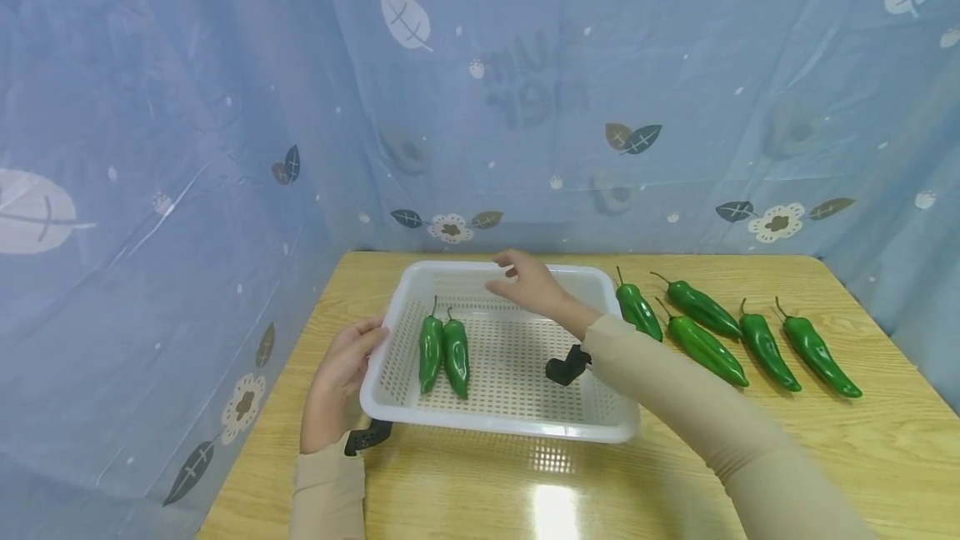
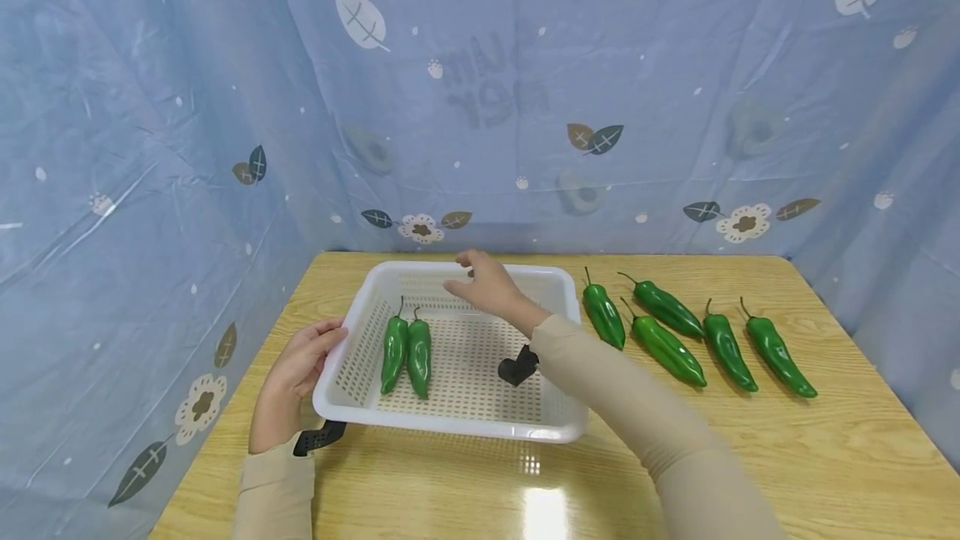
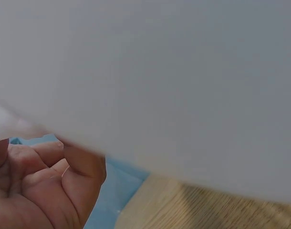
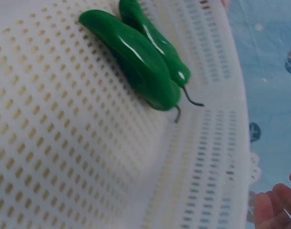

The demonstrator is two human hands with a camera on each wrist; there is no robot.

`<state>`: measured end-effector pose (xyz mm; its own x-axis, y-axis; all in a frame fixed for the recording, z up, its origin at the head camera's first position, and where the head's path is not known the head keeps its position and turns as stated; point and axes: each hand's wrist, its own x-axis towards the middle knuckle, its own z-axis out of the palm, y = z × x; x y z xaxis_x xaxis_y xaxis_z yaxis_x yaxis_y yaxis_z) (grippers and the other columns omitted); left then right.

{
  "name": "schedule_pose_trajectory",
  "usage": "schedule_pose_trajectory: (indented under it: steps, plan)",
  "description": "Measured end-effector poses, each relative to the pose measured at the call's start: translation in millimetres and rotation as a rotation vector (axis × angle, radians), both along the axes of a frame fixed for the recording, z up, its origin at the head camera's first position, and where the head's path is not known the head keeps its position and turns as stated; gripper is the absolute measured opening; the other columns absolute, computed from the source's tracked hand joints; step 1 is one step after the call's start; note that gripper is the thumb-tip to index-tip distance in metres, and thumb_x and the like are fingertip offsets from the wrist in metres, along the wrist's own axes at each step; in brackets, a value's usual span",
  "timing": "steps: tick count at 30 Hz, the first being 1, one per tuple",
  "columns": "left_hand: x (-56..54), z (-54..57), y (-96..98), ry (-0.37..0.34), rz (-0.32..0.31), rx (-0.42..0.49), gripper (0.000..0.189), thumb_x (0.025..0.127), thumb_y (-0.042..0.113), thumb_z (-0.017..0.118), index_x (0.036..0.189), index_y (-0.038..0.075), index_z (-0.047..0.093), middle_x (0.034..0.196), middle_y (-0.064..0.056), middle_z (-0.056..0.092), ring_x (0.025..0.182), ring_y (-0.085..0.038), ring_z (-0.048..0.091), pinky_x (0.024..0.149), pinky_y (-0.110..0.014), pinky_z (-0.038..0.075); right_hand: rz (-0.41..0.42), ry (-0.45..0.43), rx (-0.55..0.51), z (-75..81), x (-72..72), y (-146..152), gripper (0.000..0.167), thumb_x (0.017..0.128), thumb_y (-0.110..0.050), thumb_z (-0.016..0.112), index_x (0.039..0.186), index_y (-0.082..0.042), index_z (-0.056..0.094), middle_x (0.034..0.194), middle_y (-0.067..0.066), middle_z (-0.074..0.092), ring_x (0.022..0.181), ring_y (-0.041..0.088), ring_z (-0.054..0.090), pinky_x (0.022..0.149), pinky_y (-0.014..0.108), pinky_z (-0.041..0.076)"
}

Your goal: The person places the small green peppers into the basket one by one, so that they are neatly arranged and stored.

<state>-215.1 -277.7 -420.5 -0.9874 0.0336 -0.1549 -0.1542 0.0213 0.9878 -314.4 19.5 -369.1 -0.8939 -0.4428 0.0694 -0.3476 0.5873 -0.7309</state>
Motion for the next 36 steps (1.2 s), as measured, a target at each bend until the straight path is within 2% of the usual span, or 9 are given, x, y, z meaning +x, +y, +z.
schedule_pose_trajectory:
  steps: [6,12,15,23,29,36]
  plan:
    - [-1.8,-0.9,0.3,0.004,-0.004,-0.015,0.046,0.100,0.019,0.047,0.137,-0.007,0.038,0.124,-0.027,0.054,0.097,-0.021,0.066,0.082,-0.037,0.057,-0.017,-0.001,-0.040,14.2,-1.3,24,0.057,0.092,-0.036,0.060,0.138,-0.006,0.042,0.140,0.013,0.046,0.123,0.031,0.049,0.099,0.048,0.045]
    - [-2.8,-2.0,0.6,0.006,-0.003,-0.012,0.045,0.100,0.018,0.047,0.137,-0.007,0.039,0.124,-0.028,0.054,0.096,-0.021,0.066,0.081,-0.037,0.057,-0.061,-0.074,-0.108,22.3,-4.2,50,0.059,0.093,-0.036,0.059,0.139,-0.006,0.040,0.142,0.013,0.043,0.128,0.032,0.044,0.101,0.050,0.042]
    - [-2.9,-2.1,0.7,0.005,-0.002,-0.006,0.045,0.100,0.017,0.047,0.137,-0.007,0.040,0.123,-0.027,0.055,0.096,-0.021,0.067,0.080,-0.036,0.057,-0.082,-0.083,-0.130,23.7,-5.6,63,0.059,0.093,-0.037,0.060,0.139,-0.005,0.039,0.142,0.014,0.043,0.128,0.031,0.044,0.100,0.050,0.043]
    - [-0.9,-1.9,1.1,0.008,0.002,-0.015,0.044,0.100,0.017,0.046,0.137,-0.007,0.040,0.122,-0.025,0.056,0.096,-0.020,0.066,0.080,-0.036,0.057,-0.095,-0.038,-0.147,26.4,-6.5,101,0.064,0.094,-0.041,0.057,0.141,-0.004,0.035,0.143,0.018,0.039,0.130,0.035,0.040,0.101,0.053,0.041]
    - [-0.1,-0.2,1.3,0.006,0.010,-0.021,0.044,0.100,0.016,0.046,0.137,-0.006,0.039,0.124,-0.026,0.054,0.096,-0.020,0.066,0.080,-0.035,0.057,-0.150,-0.034,-0.139,31.6,-6.6,129,0.069,0.094,-0.043,0.055,0.143,-0.001,0.031,0.144,0.020,0.038,0.132,0.038,0.037,0.104,0.056,0.035]
    - [0.5,-0.1,2.5,0.006,0.004,-0.013,0.044,0.100,0.016,0.045,0.138,-0.006,0.039,0.127,-0.029,0.052,0.098,-0.022,0.066,0.081,-0.036,0.057,-0.203,-0.018,-0.097,28.2,-5.0,162,0.072,0.094,-0.046,0.053,0.143,0.001,0.030,0.144,0.023,0.037,0.131,0.041,0.036,0.102,0.059,0.036]
